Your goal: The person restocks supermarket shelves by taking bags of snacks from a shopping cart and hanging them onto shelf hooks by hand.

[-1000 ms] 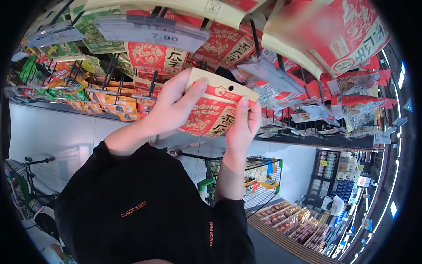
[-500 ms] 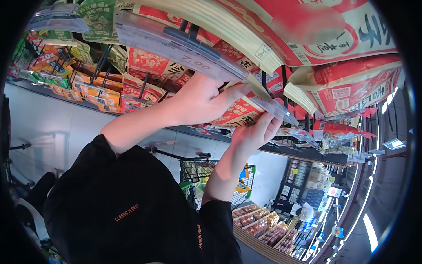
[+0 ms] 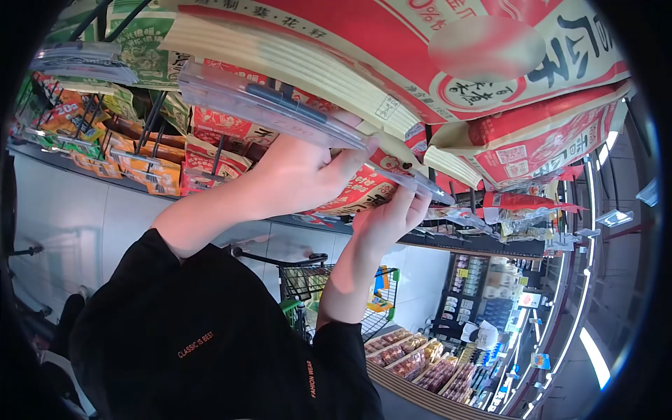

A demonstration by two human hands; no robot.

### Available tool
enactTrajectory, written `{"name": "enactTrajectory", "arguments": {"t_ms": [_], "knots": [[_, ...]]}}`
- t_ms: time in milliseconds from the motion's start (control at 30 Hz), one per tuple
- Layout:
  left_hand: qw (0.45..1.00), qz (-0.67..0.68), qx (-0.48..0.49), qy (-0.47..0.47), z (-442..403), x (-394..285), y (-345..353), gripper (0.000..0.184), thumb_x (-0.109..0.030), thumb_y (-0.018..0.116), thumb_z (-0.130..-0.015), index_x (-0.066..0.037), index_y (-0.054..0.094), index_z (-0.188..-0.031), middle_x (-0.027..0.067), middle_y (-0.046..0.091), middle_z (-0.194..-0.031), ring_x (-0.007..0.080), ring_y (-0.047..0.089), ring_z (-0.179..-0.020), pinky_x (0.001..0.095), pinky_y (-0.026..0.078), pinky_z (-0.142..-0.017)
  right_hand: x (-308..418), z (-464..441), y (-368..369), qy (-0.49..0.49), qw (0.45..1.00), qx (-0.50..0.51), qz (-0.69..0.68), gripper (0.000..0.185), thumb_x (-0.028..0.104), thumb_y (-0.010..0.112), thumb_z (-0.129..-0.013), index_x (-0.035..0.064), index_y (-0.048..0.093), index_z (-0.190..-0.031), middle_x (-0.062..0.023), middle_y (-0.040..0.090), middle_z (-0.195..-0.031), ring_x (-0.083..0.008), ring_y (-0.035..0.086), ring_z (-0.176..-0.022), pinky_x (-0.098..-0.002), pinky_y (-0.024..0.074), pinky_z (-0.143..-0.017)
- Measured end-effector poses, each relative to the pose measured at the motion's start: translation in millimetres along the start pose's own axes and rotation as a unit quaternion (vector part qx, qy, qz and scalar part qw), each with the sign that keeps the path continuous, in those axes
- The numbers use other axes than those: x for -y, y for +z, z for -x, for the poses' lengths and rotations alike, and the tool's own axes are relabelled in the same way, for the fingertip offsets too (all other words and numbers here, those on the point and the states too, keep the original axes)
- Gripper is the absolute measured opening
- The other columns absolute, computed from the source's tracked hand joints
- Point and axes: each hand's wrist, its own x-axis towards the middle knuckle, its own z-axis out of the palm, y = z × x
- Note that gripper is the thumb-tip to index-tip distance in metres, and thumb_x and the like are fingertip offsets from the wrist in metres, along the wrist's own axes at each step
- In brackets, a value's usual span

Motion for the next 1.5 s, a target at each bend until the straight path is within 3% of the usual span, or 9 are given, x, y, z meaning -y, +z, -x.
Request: {"name": "enactTrajectory", "arguments": {"t_ms": [300,500,633,733,1033,1067,1300,1400,1500], "knots": [[0.989,0.068,0.062,-0.115,5.9,-7.9,-10.0,0.020,-0.011,0.054,-0.092,0.000,0.055,-0.108,0.0044,0.053,-0.067,0.0112,0.048,-0.057,0.0292,0.039,-0.053,2.7,3.8,-9.9,0.001,0.999,0.005,0.036,0.014,0.010,0.048,-0.094,0.0005,0.056,-0.100,-0.0123,0.062,-0.104,-0.0205,0.063,-0.095,-0.0339,0.0540,-0.084],[0.998,0.038,0.009,-0.045,5.5,1.3,-0.4,0.015,-0.012,0.055,-0.091,0.002,0.057,-0.099,0.0052,0.052,-0.066,0.0135,0.046,-0.055,0.0310,0.038,-0.052,7.4,6.7,-3.8,0.006,0.999,0.002,0.040,0.014,0.011,0.050,-0.093,0.0002,0.055,-0.100,-0.0114,0.062,-0.102,-0.0189,0.063,-0.094,-0.0329,0.0532,-0.083],[0.990,-0.004,0.069,-0.123,0.8,-4.0,-3.4,0.015,-0.013,0.056,-0.091,0.002,0.057,-0.092,0.0077,0.055,-0.069,0.0174,0.048,-0.059,0.0333,0.041,-0.057,5.5,0.5,-9.9,0.018,0.999,-0.002,0.036,0.012,0.011,0.050,-0.094,0.0012,0.055,-0.099,-0.0109,0.062,-0.101,-0.0176,0.062,-0.092,-0.0326,0.0528,-0.083],[0.987,0.003,0.052,-0.149,2.0,-2.3,-5.7,0.011,-0.006,0.052,-0.082,0.002,0.058,-0.086,0.0203,0.059,-0.083,0.0391,0.057,-0.080,0.0459,0.044,-0.069,-1.4,-3.3,-8.9,0.031,0.999,0.003,0.025,0.010,0.010,0.051,-0.094,0.0021,0.055,-0.100,-0.0104,0.063,-0.100,-0.0171,0.062,-0.092,-0.0323,0.0525,-0.083],[0.993,-0.104,-0.027,-0.046,3.3,26.7,6.8,0.011,-0.004,0.052,-0.079,0.004,0.058,-0.085,0.0229,0.059,-0.084,0.0416,0.057,-0.081,0.0483,0.045,-0.072,-19.2,-13.1,-4.6,0.032,0.997,0.009,0.075,0.025,0.002,0.050,-0.092,-0.0045,0.052,-0.116,-0.0116,0.062,-0.105,-0.0164,0.062,-0.091,-0.0292,0.0501,-0.083],[0.990,-0.132,-0.009,-0.047,3.6,28.4,6.7,0.022,-0.013,0.055,-0.091,0.000,0.054,-0.108,0.0219,0.062,-0.088,0.0414,0.060,-0.082,0.0455,0.047,-0.072,-23.1,-15.6,-5.9,0.024,0.993,-0.003,0.112,0.027,0.001,0.050,-0.092,-0.0053,0.051,-0.118,-0.0114,0.062,-0.104,-0.0154,0.061,-0.090,-0.0285,0.0496,-0.080],[0.982,-0.170,-0.085,-0.017,-7.8,42.5,21.2,0.026,-0.011,0.055,-0.090,0.001,0.050,-0.112,0.0247,0.062,-0.096,0.0433,0.060,-0.085,0.0479,0.046,-0.076,-16.4,-22.8,16.5,0.028,0.978,0.002,0.206,0.033,0.009,0.056,-0.093,-0.0077,0.053,-0.121,-0.0110,0.059,-0.111,-0.0133,0.052,-0.100,-0.0278,0.0408,-0.087],[0.969,-0.239,-0.061,0.036,-3.7,36.1,21.7,0.034,-0.005,0.057,-0.087,0.008,0.045,-0.117,0.0322,0.051,-0.111,0.0484,0.052,-0.098,0.0499,0.044,-0.082,-14.8,-20.6,14.2,-0.086,0.962,0.039,0.255,0.034,0.010,0.056,-0.093,-0.0086,0.053,-0.121,-0.0139,0.065,-0.102,-0.0166,0.057,-0.088,-0.0310,0.0461,-0.083],[0.956,-0.281,-0.039,0.077,3.9,42.9,25.7,0.045,-0.002,0.055,-0.086,0.011,0.039,-0.125,0.0364,0.042,-0.122,0.0522,0.047,-0.107,0.0522,0.041,-0.088,-30.6,-16.5,2.1,-0.046,0.965,0.023,0.258,0.030,0.007,0.055,-0.093,-0.0074,0.054,-0.120,-0.0034,0.061,-0.095,-0.0077,0.054,-0.082,-0.0205,0.0427,-0.075]]}}
